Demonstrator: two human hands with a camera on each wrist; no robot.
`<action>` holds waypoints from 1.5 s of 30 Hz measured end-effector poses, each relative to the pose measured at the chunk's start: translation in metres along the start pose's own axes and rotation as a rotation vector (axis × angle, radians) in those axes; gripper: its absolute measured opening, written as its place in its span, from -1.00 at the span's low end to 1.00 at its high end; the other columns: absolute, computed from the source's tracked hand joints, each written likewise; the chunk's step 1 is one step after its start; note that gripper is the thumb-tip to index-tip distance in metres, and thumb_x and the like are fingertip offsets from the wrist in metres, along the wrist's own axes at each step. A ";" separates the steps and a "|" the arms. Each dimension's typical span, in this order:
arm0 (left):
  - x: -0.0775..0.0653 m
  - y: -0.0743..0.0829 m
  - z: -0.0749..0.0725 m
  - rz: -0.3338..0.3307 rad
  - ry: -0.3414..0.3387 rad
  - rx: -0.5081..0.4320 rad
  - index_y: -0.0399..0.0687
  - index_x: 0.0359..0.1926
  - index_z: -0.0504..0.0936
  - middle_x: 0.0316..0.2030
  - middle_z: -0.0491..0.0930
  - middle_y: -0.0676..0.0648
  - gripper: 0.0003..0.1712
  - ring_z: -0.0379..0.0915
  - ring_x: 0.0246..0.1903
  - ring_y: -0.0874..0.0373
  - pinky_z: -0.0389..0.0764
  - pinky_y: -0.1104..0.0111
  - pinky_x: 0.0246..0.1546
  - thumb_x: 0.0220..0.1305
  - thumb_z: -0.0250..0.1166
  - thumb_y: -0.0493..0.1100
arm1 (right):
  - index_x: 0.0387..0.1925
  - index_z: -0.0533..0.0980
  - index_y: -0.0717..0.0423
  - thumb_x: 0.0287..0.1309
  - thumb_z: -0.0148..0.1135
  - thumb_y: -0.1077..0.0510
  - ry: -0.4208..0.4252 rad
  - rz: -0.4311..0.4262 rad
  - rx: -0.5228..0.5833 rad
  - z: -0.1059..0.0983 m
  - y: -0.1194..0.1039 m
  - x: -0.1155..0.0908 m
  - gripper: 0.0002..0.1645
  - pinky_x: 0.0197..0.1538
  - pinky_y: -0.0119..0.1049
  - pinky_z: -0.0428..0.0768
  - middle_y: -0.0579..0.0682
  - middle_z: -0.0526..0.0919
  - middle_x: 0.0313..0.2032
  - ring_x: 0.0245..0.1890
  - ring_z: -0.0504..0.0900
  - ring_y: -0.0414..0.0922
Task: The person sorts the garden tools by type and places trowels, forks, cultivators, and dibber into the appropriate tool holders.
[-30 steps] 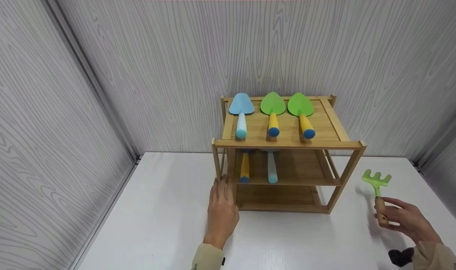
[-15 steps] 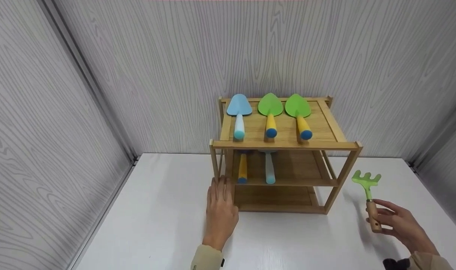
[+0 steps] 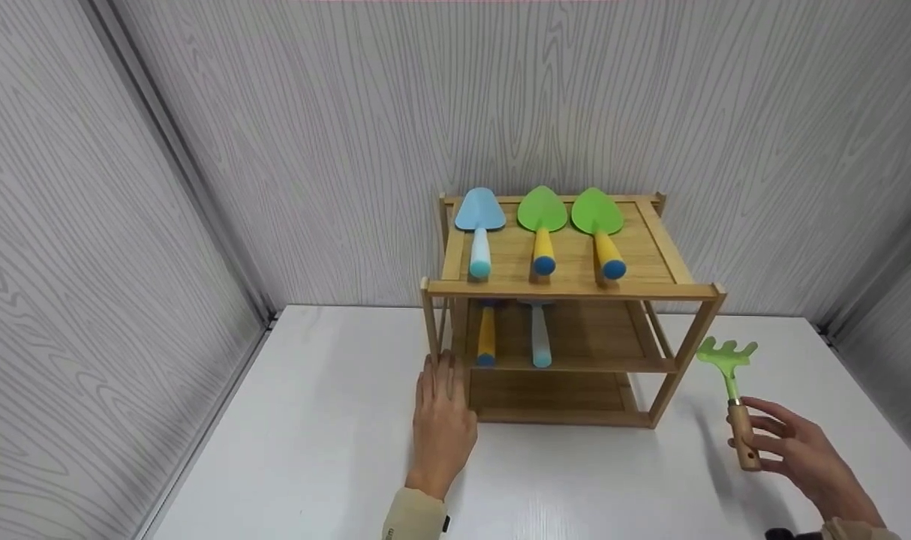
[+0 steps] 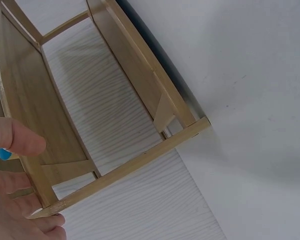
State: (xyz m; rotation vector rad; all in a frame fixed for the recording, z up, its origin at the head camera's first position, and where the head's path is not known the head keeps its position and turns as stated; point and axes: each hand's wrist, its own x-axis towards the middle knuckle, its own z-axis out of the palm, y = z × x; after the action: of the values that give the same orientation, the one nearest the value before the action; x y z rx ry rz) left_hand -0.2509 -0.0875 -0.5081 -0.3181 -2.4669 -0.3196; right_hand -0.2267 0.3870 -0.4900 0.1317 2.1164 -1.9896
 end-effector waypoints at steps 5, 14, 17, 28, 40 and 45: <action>0.001 0.003 0.000 -0.004 -0.014 -0.001 -0.40 0.40 0.33 0.38 0.27 -0.36 -0.23 0.10 0.42 -0.33 0.22 -0.06 0.40 0.19 0.35 -0.28 | 0.01 0.52 -0.50 0.31 0.18 0.44 -0.003 -0.022 0.025 0.004 0.003 -0.004 -0.35 -0.13 -0.10 0.70 -0.19 0.65 -0.08 -0.13 0.74 -0.09; 0.002 0.002 0.001 0.009 0.005 -0.015 -0.41 0.39 0.33 0.38 0.28 -0.36 -0.22 0.10 0.42 -0.33 0.23 -0.07 0.39 0.17 0.37 -0.31 | 0.07 0.51 -0.47 0.25 0.07 0.57 0.005 -0.056 0.051 0.007 0.008 -0.008 -0.21 -0.14 -0.08 0.71 -0.22 0.65 -0.08 -0.12 0.74 -0.07; 0.003 0.001 0.001 0.016 0.006 -0.001 -0.40 0.39 0.34 0.38 0.28 -0.36 -0.24 0.10 0.42 -0.33 0.24 -0.06 0.39 0.17 0.35 -0.30 | 0.10 0.54 -0.43 0.22 0.05 0.60 0.016 -0.084 0.073 0.008 0.010 -0.011 -0.18 -0.18 -0.09 0.71 -0.21 0.68 -0.09 -0.14 0.75 -0.06; 0.001 0.001 0.001 0.007 -0.018 0.005 -0.39 0.43 0.27 0.40 0.23 -0.36 -0.19 0.08 0.43 -0.32 0.23 -0.06 0.40 0.18 0.36 -0.30 | 0.12 0.53 -0.47 0.21 0.12 0.56 0.072 -0.043 0.072 0.014 0.018 -0.018 -0.19 -0.13 -0.11 0.70 -0.20 0.69 -0.07 -0.11 0.74 -0.08; 0.001 -0.001 0.001 0.015 -0.007 -0.006 -0.39 0.42 0.29 0.40 0.25 -0.36 -0.19 0.09 0.43 -0.33 0.22 -0.05 0.40 0.19 0.36 -0.29 | 0.13 0.55 -0.47 0.24 0.23 0.46 0.087 -0.078 0.084 0.027 0.022 -0.018 -0.27 -0.12 -0.16 0.69 -0.23 0.70 -0.07 -0.09 0.74 -0.07; 0.001 -0.001 -0.001 0.015 -0.012 0.022 -0.41 0.42 0.29 0.40 0.25 -0.36 -0.18 0.10 0.42 -0.33 0.23 -0.04 0.40 0.17 0.37 -0.29 | 0.25 0.55 -0.31 0.27 0.23 0.43 0.053 -0.115 0.042 0.032 0.021 -0.017 -0.32 -0.09 -0.19 0.67 -0.19 0.71 -0.05 -0.06 0.73 -0.03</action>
State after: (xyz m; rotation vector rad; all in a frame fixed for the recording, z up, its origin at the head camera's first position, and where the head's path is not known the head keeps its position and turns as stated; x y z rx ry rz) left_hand -0.2516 -0.0888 -0.5074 -0.3297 -2.4771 -0.2843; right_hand -0.2017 0.3580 -0.5083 0.0730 2.1605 -2.1189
